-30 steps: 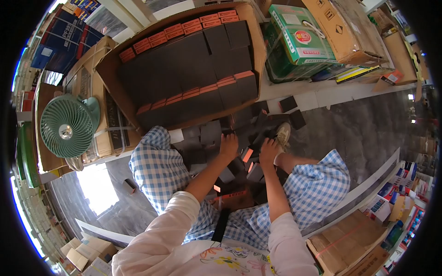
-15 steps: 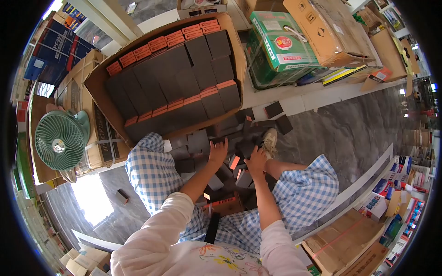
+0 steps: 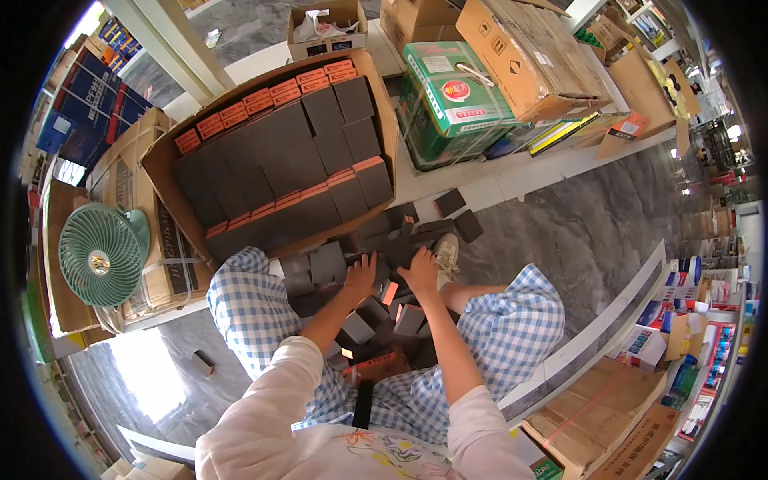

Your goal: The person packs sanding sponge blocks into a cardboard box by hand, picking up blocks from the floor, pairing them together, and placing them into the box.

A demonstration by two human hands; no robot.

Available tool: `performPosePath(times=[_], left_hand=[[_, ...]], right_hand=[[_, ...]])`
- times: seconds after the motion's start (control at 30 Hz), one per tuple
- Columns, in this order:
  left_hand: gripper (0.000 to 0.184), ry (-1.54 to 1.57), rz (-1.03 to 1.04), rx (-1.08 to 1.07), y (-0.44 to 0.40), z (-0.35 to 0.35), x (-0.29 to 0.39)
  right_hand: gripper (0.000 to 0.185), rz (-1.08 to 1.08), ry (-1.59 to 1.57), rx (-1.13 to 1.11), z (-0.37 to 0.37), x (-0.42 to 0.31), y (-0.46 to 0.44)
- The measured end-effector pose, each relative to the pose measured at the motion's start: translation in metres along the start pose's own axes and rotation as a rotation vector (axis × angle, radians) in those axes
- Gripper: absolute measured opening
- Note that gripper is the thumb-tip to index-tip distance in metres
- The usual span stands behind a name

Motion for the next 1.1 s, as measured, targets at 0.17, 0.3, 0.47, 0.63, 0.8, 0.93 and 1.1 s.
performPosePath(times=[0.17,0.3,0.47,0.63,0.8,0.93,1.1], left_hand=[[0.114,0.237,-0.021,-0.256,-0.02,-0.038,-0.019],[0.101,0.251,-0.023,-0.302,-0.031,-0.082,-0.035],[0.075,0.254,0.005,-0.034,-0.04,-0.204,-0.068],[0.056,0.269,0.015,0.133,-0.016,-0.319,-0.107],[0.054,0.424,-0.136,0.581,0.015,-0.394,-0.126],[0.056,0.504,-0.042,0.677,0.023,-0.393,-0.115],[0.057,0.443,0.07,0.539,0.028,-0.369,-0.106]], right_hand=[[0.082,-0.095,-0.145,0.07,-0.036,-0.026,-0.023],[0.079,-0.197,-0.161,0.098,-0.084,-0.059,-0.027],[0.08,-0.382,-0.049,0.216,-0.131,-0.084,-0.012],[0.076,-0.459,-0.264,0.274,-0.159,-0.104,0.007],[0.075,-0.77,-0.06,0.35,-0.181,-0.177,0.032],[0.082,-0.777,-0.116,0.353,-0.206,-0.212,0.041],[0.084,-0.805,-0.064,0.341,-0.204,-0.196,0.053]])
Point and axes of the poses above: each hand's wrist, its own y-axis away from the middle knuckle, its own z-axis out of the palm, x = y × z, the point moved 5 cm from there along -y, towards the middle knuckle, and after that the axes turned 10 degrees about x, right-handed, at the moved point
